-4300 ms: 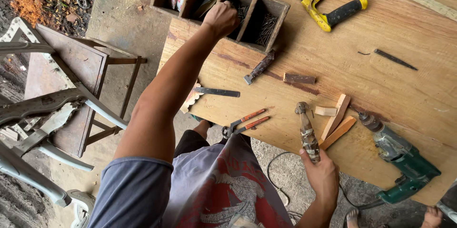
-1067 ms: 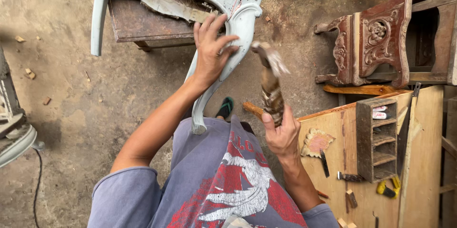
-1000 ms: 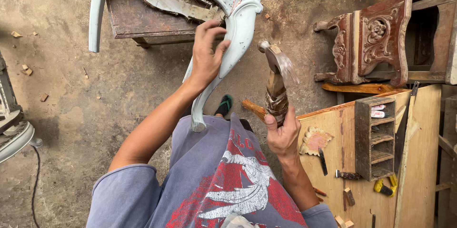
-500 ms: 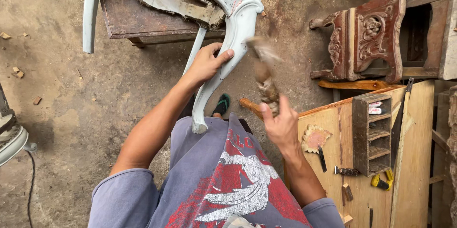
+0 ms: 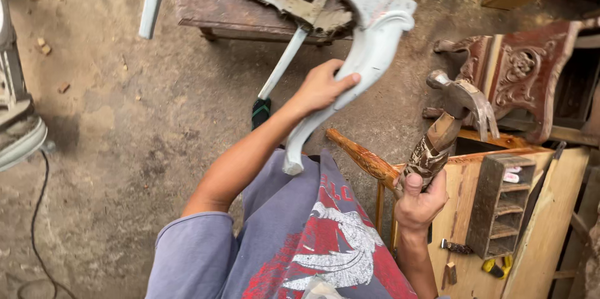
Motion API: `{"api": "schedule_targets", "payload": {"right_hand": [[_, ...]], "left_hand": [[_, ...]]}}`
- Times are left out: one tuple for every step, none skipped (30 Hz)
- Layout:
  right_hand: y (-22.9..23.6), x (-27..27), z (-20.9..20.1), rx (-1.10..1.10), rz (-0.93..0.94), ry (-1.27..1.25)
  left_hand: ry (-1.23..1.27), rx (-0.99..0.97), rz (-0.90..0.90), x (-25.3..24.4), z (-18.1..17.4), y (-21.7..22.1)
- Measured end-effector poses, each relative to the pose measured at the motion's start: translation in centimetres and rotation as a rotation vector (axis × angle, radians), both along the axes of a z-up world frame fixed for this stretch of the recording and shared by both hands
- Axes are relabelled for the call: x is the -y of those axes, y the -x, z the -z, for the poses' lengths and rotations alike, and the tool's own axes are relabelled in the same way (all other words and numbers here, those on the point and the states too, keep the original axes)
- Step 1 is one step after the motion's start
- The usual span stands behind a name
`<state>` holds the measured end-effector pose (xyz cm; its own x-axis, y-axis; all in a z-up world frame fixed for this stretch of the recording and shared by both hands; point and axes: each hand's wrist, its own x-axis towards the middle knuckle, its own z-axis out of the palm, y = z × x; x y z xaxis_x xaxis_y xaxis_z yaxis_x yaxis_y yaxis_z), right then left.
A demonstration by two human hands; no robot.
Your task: The person uses a chisel to shape a small wooden piece, then fits it into a broken section of a white chair leg. They secure the piece by hammering nails into the leg and continue to adjust and hammer the joint.
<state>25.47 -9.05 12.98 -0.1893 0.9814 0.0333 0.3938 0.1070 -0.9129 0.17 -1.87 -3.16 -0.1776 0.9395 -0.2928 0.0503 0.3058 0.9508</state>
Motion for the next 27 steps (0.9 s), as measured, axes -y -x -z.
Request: {"api": "schedule_targets", "payload": {"right_hand": [[-0.1,0.4,0.4,0.042,0.016,0.046],[-0.3,0.6,0.9,0.063,0.022,0.076],[-0.5,0.8,1.2,0.085,0.034,0.099],[-0.8,1.1,1.6,0.107,0.046,0.122],[-0.9,1.1,2.0,0.142,0.031,0.100],[-1.1,1.0,2.3,0.177,0.015,0.078],[-1.1,1.0,2.7,0.208,0.005,0.054],[-1.0,0.8,3.1,0.218,-0.012,0.049],[-0.7,0.7,3.6,0.227,-0.021,0.040],[-0.5,0.4,3.9,0.235,-0.030,0.031],[-0.3,0.1,4.0,0.323,-0.054,-0.002],[-0.2,-0.2,3.9,0.410,-0.078,-0.032],[-0.1,-0.3,3.6,0.496,-0.100,-0.060],[0.0,-0.2,3.1,0.465,-0.078,-0.056],[0.0,0.0,2.5,0.434,-0.055,-0.051],[0.0,0.3,1.7,0.403,-0.033,-0.047],[0.1,0.7,1.1,0.272,-0.012,-0.087],[0.2,1.0,0.6,0.141,0.008,-0.129],[0.2,1.2,0.4,0.007,0.024,-0.171],[0.5,1.2,0.6,-0.133,0.032,-0.185],[0.7,1.1,0.9,-0.271,0.037,-0.200],[1.0,0.7,1.4,-0.409,0.042,-0.216],[1.1,0.5,1.9,-0.090,0.001,-0.186],[1.1,0.4,2.2,0.229,-0.040,-0.149],[1.1,0.0,2.6,0.542,-0.084,-0.112],[0.8,0.0,2.5,0.466,-0.072,-0.125],[0.4,0.0,2.4,0.391,-0.063,-0.136]], "left_hand": [[0.014,0.017,-0.003,0.2,0.1,-0.3],[0.013,0.032,-0.019,0.4,0.2,-0.4],[0.007,0.048,-0.029,0.4,0.1,-0.6],[0.000,0.064,-0.039,0.4,0.0,-0.7],[0.004,0.071,-0.041,0.6,0.0,-0.6],[0.008,0.078,-0.044,0.6,-0.1,-0.7],[0.008,0.081,-0.041,0.6,-0.2,-0.6],[0.020,0.070,-0.045,0.7,-0.3,-0.6],[0.027,0.057,-0.041,0.6,-0.3,-0.5],[0.033,0.044,-0.036,0.6,-0.4,-0.5],[0.025,0.047,-0.042,0.6,-0.4,-0.6],[0.017,0.050,-0.048,0.5,-0.5,-0.7],[0.010,0.050,-0.053,0.6,-0.5,-0.6],[-0.007,0.049,-0.053,0.7,-0.6,-0.5],[-0.023,0.049,-0.052,0.7,-0.7,-0.4],[-0.039,0.049,-0.051,0.7,-0.8,-0.3],[-0.023,0.080,-0.039,0.7,-1.0,-0.1],[-0.007,0.110,-0.027,0.7,-1.2,0.1],[0.011,0.137,-0.019,0.8,-1.5,0.2],[0.019,0.142,-0.016,0.8,-1.7,0.3],[0.028,0.149,-0.015,0.9,-2.1,0.3],[0.037,0.156,-0.014,1.0,-2.4,0.4],[0.043,0.154,-0.010,1.1,-2.6,0.4],[0.050,0.152,-0.006,1.3,-2.9,0.5],[0.052,0.145,-0.008,1.2,-3.3,0.6],[0.069,0.141,-0.001,1.0,-3.5,0.6],[0.088,0.139,0.006,0.7,-3.6,0.6]]}}
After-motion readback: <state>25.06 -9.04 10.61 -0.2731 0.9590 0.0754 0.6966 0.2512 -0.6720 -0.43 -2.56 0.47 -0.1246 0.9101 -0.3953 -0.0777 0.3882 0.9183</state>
